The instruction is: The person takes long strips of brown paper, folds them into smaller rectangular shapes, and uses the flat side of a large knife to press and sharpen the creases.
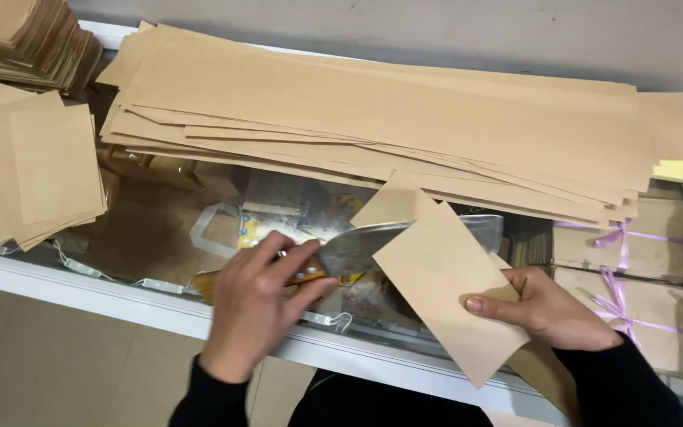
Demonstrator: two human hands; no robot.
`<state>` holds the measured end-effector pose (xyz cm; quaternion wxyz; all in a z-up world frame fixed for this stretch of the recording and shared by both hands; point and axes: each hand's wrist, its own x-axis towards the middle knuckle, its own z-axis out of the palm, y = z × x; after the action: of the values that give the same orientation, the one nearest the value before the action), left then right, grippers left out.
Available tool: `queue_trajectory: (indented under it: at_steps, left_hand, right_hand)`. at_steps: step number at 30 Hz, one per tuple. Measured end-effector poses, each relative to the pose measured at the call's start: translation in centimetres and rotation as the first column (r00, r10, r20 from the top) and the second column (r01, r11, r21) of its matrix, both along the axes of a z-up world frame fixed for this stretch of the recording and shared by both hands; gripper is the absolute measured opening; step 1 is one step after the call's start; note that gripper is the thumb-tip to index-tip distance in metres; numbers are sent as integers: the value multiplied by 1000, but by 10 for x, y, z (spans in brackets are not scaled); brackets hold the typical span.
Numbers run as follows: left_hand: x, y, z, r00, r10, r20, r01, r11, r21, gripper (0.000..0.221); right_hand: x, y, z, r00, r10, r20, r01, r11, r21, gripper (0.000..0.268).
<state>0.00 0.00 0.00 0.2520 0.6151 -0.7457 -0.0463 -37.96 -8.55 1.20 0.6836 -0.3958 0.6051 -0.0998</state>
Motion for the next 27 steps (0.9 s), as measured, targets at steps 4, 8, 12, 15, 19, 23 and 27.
queue_trajectory:
  at_steps: [4, 8, 12, 15, 19, 23, 27]
  left_hand:
    - [23, 9, 2, 995, 66, 75, -68, 998, 12, 57]
    - [21, 11, 3, 994, 55, 90, -56, 998, 1, 58]
    - [-4, 2, 11, 1000, -16, 15, 17, 998, -64, 54]
    - [-19, -4, 9, 998, -60, 25, 61, 997, -47, 57]
    - [-23, -6, 18, 996, -76, 41, 78, 995, -59, 50]
    - [-15, -4, 15, 998, -59, 23, 60, 997, -49, 53]
    - [1, 1, 14, 1000, -16, 23, 17, 999, -47, 55]
  right_hand:
    - [-27, -1, -18, 1000, 26, -14, -27, 998, -63, 28]
    - [-18, -3, -9, 998, -9, -59, 8, 1000, -9, 28]
    - [-5, -1, -11, 999, 30, -11, -30, 999, -13, 29]
    - [0, 3, -20, 994, 83, 77, -81, 996, -27, 28]
    - [5, 5, -16, 991, 96, 92, -96, 995, -5, 31]
    - [-1, 5, -18, 991, 96, 91, -96, 995, -1, 30]
    - [-1, 4, -12, 996, 71, 47, -72, 997, 16, 31]
